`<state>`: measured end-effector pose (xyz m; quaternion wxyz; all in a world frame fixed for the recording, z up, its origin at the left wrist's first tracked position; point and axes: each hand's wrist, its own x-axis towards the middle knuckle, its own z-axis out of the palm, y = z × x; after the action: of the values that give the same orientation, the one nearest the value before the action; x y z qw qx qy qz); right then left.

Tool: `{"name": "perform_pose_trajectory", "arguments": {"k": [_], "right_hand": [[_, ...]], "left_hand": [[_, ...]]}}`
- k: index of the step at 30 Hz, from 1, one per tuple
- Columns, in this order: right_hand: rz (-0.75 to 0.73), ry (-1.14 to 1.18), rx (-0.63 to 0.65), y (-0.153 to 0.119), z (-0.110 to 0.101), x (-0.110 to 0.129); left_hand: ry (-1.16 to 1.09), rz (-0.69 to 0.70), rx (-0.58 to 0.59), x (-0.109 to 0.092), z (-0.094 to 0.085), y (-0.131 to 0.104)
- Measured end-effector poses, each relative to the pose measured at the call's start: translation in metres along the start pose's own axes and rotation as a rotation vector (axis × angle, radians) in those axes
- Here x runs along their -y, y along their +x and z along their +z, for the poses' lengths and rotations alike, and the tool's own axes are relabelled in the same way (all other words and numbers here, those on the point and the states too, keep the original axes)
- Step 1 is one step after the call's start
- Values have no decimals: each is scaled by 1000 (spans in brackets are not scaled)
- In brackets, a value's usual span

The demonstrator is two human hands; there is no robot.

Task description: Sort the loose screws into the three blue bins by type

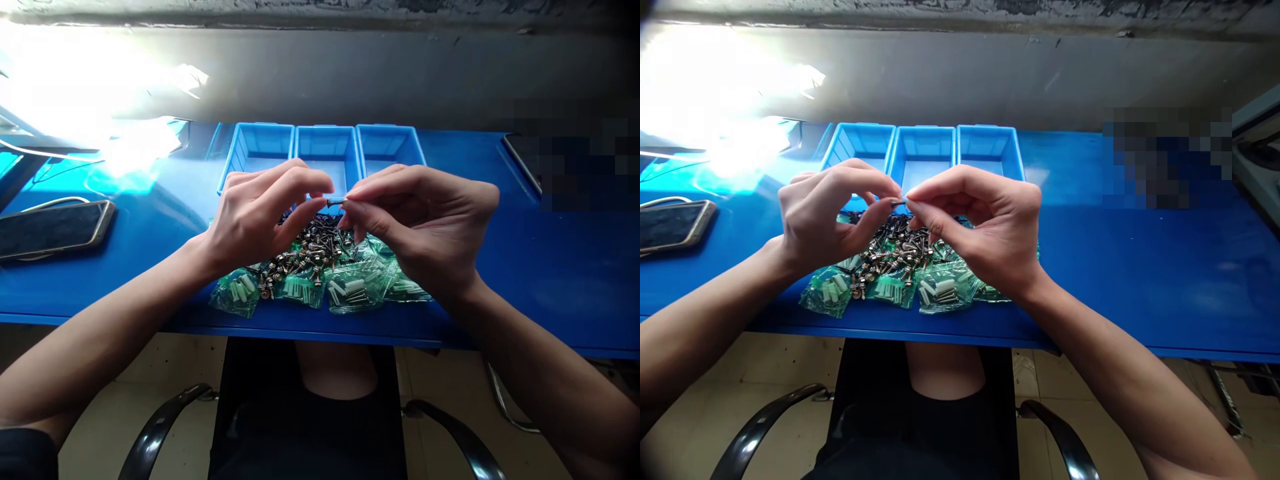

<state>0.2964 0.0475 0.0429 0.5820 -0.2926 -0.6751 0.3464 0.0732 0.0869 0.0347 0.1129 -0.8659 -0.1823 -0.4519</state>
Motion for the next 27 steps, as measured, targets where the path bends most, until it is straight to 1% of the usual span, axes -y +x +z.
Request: {"name": "perform_pose_trajectory", "arguments": {"k": [2,7,10,13,17,20,22,25,27], "right_hand": [[-2,1,-17,-1,0,-2],[-17,-20,15,-3,0,-5],[-12,-20,17,-3,-1,-4],[10,-28,16,-4,-1,-4],[26,-33,22,-6,0,-5],[13,-25,-10,-7,1,-4],[7,-16,-22,-7,1,-3],[21,-25,-7,-6,0,0],[25,-27,2,-5,-1,1]], "left_hand": [[-30,-5,5,1,1,-1],[70,32,18,2,1,-4],[68,35,25,2,0,-5],[48,15,-3,1,-1,-5],[101,58,-8,1,-2,-3],[52,51,-45,2,-3,-1],[33,73,-59,3,-3,-1],[83,108,-48,5,-3,-1],[92,101,-40,4,-3,-2]]}}
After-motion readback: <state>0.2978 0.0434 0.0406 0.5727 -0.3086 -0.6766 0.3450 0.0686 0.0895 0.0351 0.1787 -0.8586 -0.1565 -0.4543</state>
